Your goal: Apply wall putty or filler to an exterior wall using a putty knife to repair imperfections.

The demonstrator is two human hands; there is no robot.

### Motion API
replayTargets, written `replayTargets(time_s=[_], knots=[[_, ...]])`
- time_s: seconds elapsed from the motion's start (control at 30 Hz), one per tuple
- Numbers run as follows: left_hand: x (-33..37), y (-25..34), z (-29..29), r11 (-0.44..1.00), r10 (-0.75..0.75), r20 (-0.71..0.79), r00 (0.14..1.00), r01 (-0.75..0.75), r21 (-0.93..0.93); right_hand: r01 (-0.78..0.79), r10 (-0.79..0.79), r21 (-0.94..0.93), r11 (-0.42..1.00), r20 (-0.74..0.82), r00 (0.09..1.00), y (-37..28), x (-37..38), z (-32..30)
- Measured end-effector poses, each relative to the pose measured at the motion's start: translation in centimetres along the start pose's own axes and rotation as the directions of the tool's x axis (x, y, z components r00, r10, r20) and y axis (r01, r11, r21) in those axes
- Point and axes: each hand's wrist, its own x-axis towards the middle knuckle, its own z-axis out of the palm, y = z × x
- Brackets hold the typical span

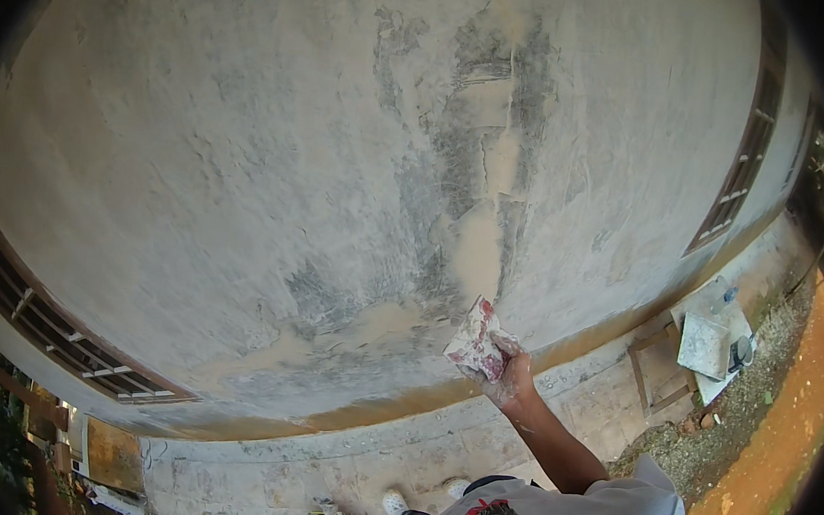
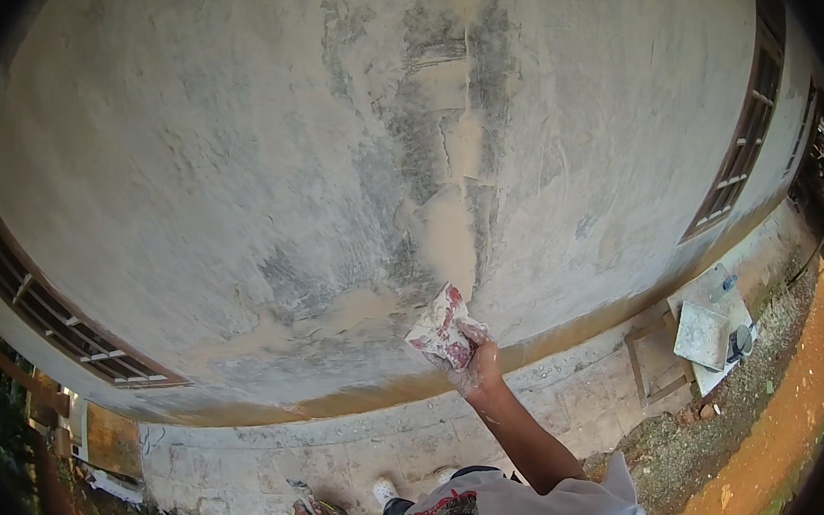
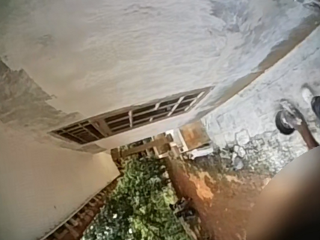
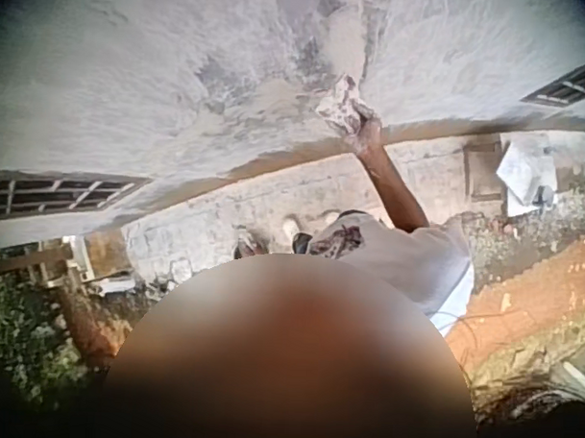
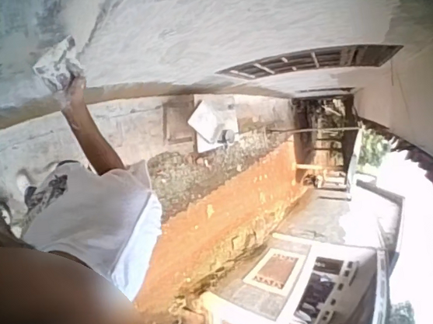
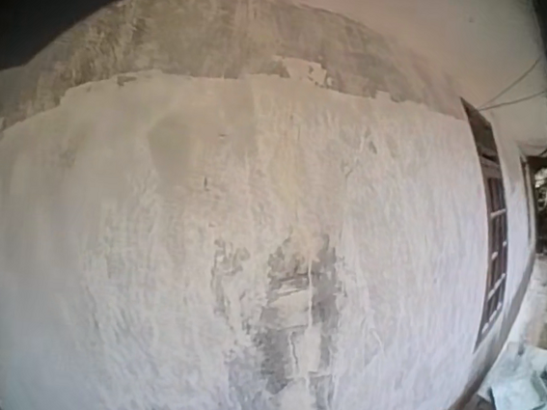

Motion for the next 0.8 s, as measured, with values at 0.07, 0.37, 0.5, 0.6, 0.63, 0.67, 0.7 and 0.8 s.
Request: replayTargets(time_s=[0.07,0.37,0.5,0.6,0.63,0.67,0.7,0.8], knots=[[3.5,1.9,1.0,1.000,-0.022,0.060,0.998,0.023,-0.021,0.111,-0.110,0.040,0.993,-0.034,0.993,-0.3,-0.1,0.9],[14.6,20.5,5.1,0.838,0.213,0.568,0.795,-0.447,0.312,0.627,-0.624,0.045,0.778,-0.062,0.779,-4.2,-0.1,7.8],[21.8,19.4,3.4,0.818,0.365,0.615,0.699,-0.557,0.148,0.716,-0.716,-0.036,0.698,-0.028,0.697,-6.4,1.1,11.4],[25.4,15.6,2.4,0.796,0.487,0.574,0.659,-0.605,0.019,0.758,-0.767,-0.143,0.636,-0.013,0.641,-8.8,2.3,13.7],[25.9,14.5,2.9,0.746,0.587,0.511,0.628,-0.665,-0.042,0.763,-0.771,-0.145,0.630,-0.007,0.636,-9.7,2.5,14.6],[25.1,14.6,3.6,0.748,0.587,0.516,0.624,-0.661,-0.051,0.733,-0.746,-0.179,0.656,-0.004,0.666,-10.5,2.3,15.3],[23.8,15.7,4.1,0.822,0.432,0.585,0.686,-0.566,0.056,0.702,-0.719,-0.209,0.680,-0.003,0.695,-11.1,2.2,16.1],[22.9,16.1,5.6,0.896,0.313,0.684,0.659,-0.444,0.018,0.581,-0.619,-0.308,0.754,-0.036,0.784,-12.3,2.8,18.8]])
